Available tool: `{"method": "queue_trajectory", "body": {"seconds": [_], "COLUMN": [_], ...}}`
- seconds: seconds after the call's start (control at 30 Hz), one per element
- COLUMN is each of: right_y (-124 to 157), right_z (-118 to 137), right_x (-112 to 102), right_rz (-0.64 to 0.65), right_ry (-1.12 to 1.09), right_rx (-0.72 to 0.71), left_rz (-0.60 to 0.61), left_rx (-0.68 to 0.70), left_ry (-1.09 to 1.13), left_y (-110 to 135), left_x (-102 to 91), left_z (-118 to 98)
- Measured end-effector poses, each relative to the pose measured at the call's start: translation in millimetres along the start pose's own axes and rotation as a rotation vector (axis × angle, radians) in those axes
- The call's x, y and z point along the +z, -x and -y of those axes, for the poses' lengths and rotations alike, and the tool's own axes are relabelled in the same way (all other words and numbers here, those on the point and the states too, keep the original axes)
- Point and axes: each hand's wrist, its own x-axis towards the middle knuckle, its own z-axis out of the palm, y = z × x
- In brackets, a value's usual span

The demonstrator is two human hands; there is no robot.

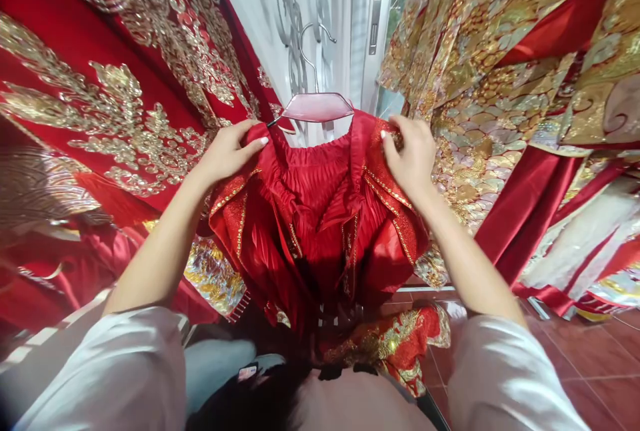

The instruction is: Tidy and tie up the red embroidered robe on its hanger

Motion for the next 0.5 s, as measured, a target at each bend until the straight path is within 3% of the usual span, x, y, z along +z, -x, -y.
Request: {"method": "queue_trajectory", "body": {"seconds": [0.07,0.13,0.17,0.23,0.33,0.4,0.5], "right_y": [58,123,153,198,226,227,226], "right_z": [16,30,35,41,43,44,48], "right_x": [14,36,50,81,123,141,155], "right_rz": [-0.057,0.135,0.244,0.412,0.471,0.457,0.434], "right_ry": [0.019,-0.044,-0.086,-0.211,-0.423,-0.498,-0.563], "right_rx": [0.006,0.001,0.068,0.317,0.642,0.711,0.720], "left_rz": [-0.222,-0.414,-0.456,-0.329,-0.041,0.010,-0.022], "left_rx": [-0.029,-0.091,-0.129,-0.217,-0.515,-0.626,-0.625], "left_ry": [-0.035,-0.035,-0.024,0.047,0.180,0.211,0.256], "left_y": [27,68,93,142,192,204,201], "left_x": [15.7,44.3,63.8,110.4,180.0,212.7,235.7], "left_z": [-6,-17,-25,-38,-50,-48,-36]}}
